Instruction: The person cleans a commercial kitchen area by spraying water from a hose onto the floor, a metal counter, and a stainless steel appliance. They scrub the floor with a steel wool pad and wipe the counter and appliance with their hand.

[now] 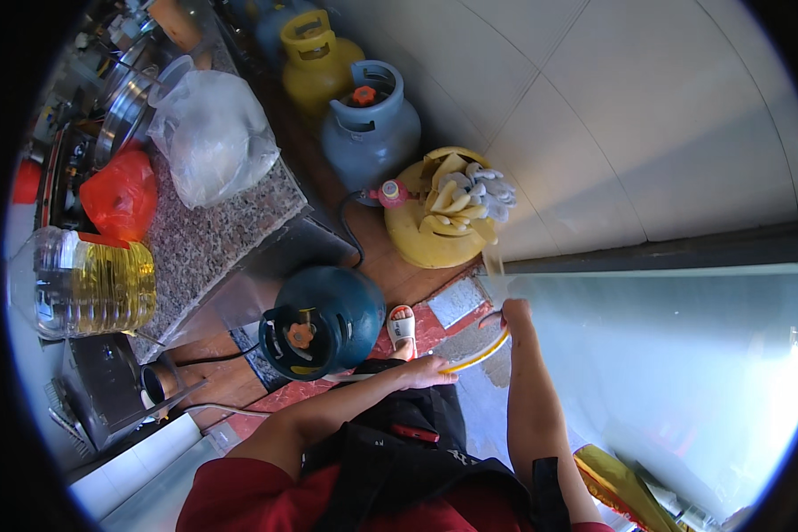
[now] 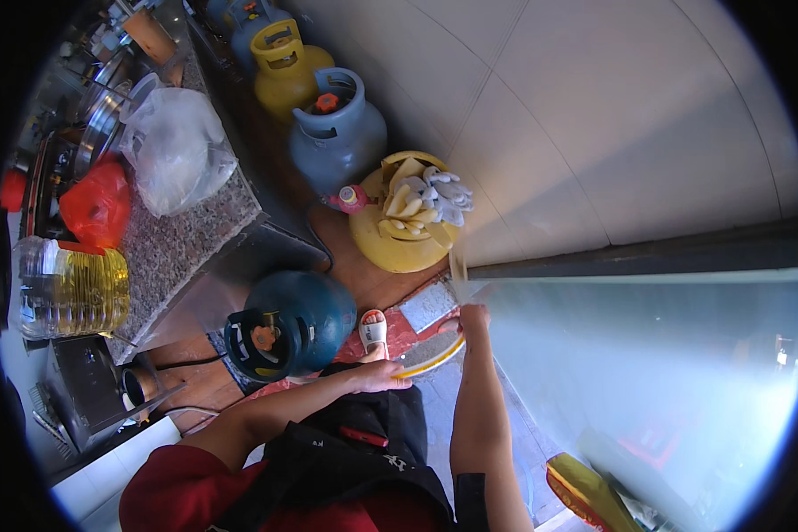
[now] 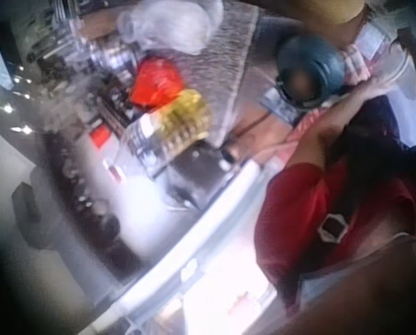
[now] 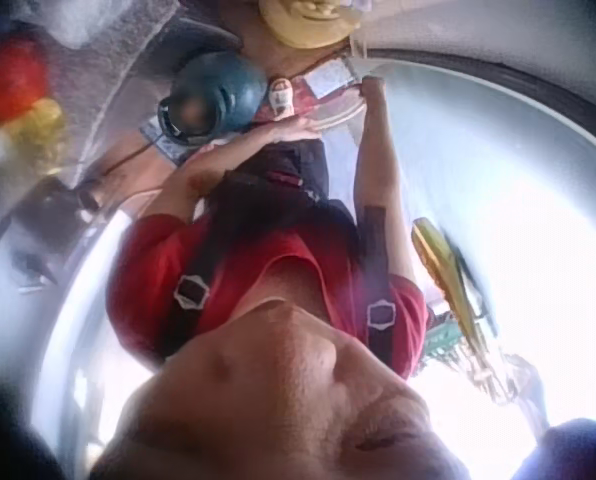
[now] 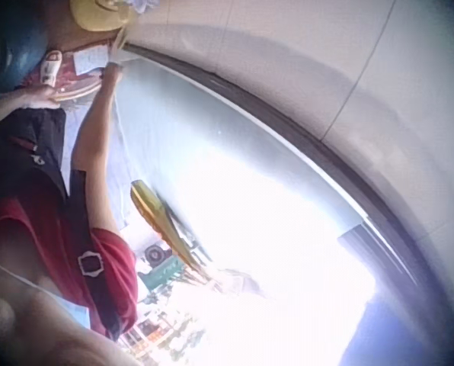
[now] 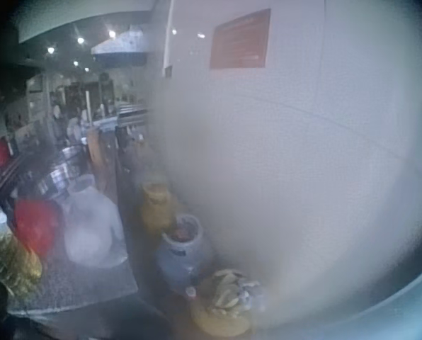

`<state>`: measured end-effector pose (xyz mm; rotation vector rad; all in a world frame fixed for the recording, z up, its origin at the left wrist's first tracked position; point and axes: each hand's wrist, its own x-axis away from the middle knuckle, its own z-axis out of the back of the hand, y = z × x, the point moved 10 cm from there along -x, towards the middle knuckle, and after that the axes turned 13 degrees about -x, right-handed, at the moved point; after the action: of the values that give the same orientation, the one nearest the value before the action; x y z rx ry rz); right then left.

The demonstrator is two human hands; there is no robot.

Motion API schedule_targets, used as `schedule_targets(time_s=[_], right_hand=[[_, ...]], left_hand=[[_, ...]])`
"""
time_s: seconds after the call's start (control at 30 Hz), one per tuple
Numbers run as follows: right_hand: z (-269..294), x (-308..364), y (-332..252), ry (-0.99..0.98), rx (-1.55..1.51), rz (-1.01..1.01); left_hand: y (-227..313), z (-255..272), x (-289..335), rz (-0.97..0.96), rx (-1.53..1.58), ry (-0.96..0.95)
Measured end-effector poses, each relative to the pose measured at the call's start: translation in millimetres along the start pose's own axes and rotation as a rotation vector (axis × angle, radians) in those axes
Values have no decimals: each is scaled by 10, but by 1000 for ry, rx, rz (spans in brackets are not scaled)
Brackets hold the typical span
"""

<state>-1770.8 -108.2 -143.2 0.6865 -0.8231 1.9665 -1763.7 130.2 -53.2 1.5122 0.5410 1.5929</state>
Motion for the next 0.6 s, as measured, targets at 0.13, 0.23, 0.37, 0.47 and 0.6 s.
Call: schedule_targets(time_s=[0.13, 0.23, 0.37, 0.47, 0.6], right_hand=[[-676, -72, -35, -188, -198, 35], [-1206, -157, -222, -257, -651, -92], [-1473, -291, -876, -139, -624, 14], [-1594, -332, -1311, -200, -761, 38], [-1450, -531, -1919, -49, -647, 204]], left_hand=[[44, 114, 213, -13, 223, -6], [-198, 124, 462, 163, 317, -34], [-620, 225, 740, 319, 382, 157], [-891, 281, 871, 429, 348, 351], [-938, 445, 885, 485, 324, 596]])
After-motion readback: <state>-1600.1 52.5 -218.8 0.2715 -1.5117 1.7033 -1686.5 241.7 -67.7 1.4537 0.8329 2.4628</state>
